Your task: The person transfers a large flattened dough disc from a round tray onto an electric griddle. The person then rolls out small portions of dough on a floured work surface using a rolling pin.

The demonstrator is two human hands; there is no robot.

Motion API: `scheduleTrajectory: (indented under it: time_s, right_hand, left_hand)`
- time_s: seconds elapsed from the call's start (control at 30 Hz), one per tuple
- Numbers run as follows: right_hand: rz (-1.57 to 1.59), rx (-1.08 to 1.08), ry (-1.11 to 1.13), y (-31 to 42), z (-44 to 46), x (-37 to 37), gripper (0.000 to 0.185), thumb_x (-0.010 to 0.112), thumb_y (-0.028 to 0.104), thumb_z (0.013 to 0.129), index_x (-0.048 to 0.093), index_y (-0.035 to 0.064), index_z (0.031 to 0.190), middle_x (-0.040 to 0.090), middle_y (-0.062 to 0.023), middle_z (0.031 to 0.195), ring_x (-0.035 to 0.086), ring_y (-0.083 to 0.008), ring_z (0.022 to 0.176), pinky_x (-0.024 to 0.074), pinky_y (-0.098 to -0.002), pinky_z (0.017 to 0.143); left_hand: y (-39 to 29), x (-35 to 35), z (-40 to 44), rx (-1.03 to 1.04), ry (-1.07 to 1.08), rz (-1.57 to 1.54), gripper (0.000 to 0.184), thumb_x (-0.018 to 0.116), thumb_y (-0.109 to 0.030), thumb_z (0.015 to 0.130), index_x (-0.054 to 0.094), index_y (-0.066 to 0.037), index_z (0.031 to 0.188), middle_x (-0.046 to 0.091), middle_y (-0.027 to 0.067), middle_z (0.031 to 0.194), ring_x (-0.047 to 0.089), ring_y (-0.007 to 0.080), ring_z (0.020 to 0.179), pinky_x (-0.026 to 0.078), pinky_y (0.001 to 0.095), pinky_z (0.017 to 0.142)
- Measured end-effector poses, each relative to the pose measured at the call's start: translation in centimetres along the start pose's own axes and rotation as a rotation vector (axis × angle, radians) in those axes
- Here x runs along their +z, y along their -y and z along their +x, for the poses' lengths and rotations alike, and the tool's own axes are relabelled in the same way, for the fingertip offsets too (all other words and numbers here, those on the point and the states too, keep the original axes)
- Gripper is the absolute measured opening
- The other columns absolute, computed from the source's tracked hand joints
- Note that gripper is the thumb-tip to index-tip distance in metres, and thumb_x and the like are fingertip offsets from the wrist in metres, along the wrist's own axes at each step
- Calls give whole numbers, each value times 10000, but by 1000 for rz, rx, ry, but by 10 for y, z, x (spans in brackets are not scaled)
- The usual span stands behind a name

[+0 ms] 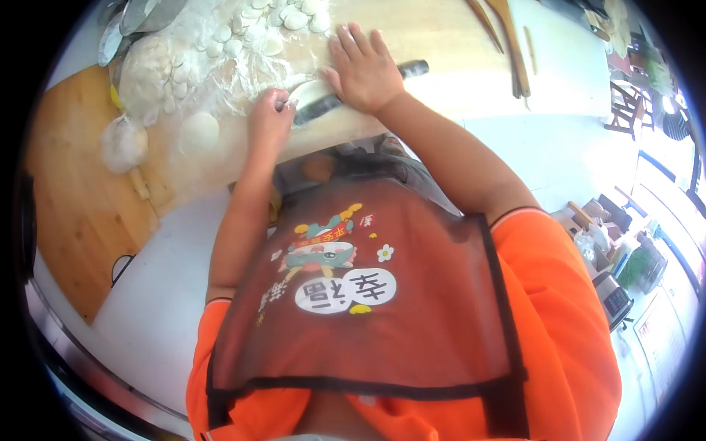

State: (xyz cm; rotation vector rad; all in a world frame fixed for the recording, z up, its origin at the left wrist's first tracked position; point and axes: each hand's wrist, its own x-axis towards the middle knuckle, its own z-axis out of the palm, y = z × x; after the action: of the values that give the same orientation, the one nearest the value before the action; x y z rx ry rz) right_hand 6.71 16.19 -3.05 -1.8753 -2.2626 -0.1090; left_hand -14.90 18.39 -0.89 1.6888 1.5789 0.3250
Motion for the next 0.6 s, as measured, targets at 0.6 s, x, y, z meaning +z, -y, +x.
scheduleTrajectory:
  time_s: [0.6]
  right_hand:
    - [125, -241, 10, -6, 18, -12, 602, 492, 490, 1013, 517, 21, 1388, 531, -157, 1440, 388, -301, 1456, 217, -582, 1215]
  left_hand:
    - [22, -5, -3, 2, 3, -93, 167, 688, -156, 865, 713, -42, 984, 724, 181, 892, 703, 348, 844, 543, 423, 783]
